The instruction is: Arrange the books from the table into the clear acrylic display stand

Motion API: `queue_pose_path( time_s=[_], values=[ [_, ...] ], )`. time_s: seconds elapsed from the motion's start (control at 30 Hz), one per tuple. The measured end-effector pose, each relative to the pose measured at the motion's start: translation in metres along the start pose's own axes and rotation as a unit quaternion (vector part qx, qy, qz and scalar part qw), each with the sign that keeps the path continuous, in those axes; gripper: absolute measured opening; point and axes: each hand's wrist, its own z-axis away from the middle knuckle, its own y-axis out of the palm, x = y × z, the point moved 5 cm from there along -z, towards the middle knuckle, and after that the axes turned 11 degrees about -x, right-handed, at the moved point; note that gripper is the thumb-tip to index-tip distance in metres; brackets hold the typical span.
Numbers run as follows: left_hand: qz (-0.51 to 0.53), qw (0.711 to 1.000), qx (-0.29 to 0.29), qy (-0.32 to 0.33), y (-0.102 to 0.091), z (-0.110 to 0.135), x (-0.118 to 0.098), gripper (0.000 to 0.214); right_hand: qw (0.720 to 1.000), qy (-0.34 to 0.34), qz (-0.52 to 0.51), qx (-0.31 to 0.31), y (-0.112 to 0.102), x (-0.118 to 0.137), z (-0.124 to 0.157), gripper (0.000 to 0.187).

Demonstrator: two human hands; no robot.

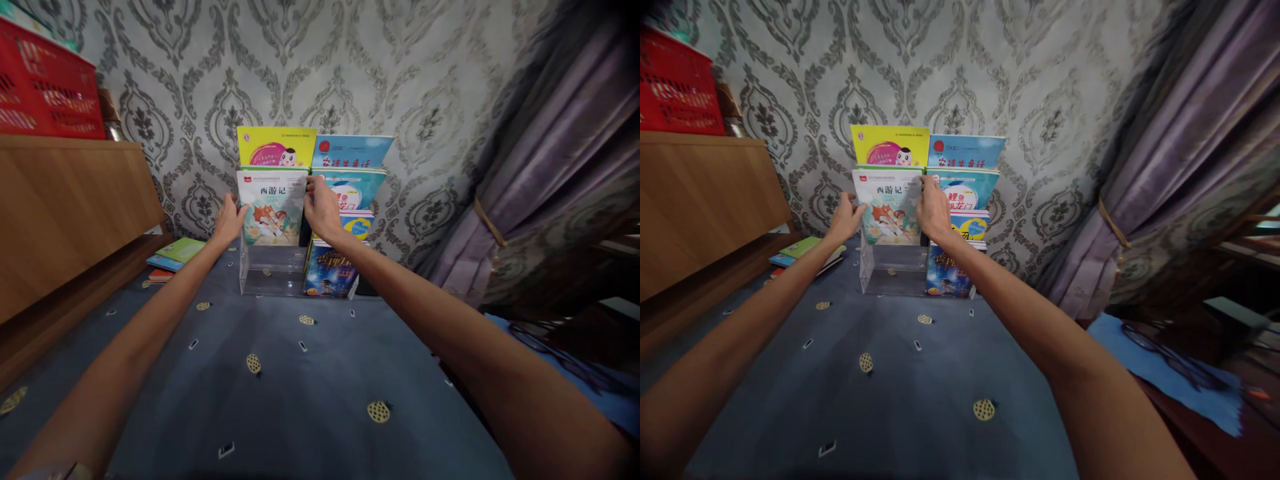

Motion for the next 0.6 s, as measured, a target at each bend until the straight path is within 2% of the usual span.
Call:
queue_pose_path(
  time_s=[0.13,0.33,0.47,0.6],
  values=[
    [-0.028,0.999,0.009,0.021,-0.004,-0.001,-0.012,0.044,0.998,-0.032,0.051,0.011,-0.004,0.006,0.001,0.034],
    [-0.099,0.993,0.036,0.048,-0.009,-0.003,-0.039,0.069,0.984,-0.115,0.131,0.04,-0.005,0.021,0.002,0.053],
    [-0.085,0.993,0.031,0.079,-0.008,-0.005,-0.046,0.073,0.972,-0.143,0.177,0.057,-0.002,0.026,0.0,0.062],
    [-0.083,0.991,0.037,0.095,-0.005,-0.007,-0.044,0.071,0.961,-0.155,0.219,0.07,-0.003,0.031,-0.003,0.057]
  ],
)
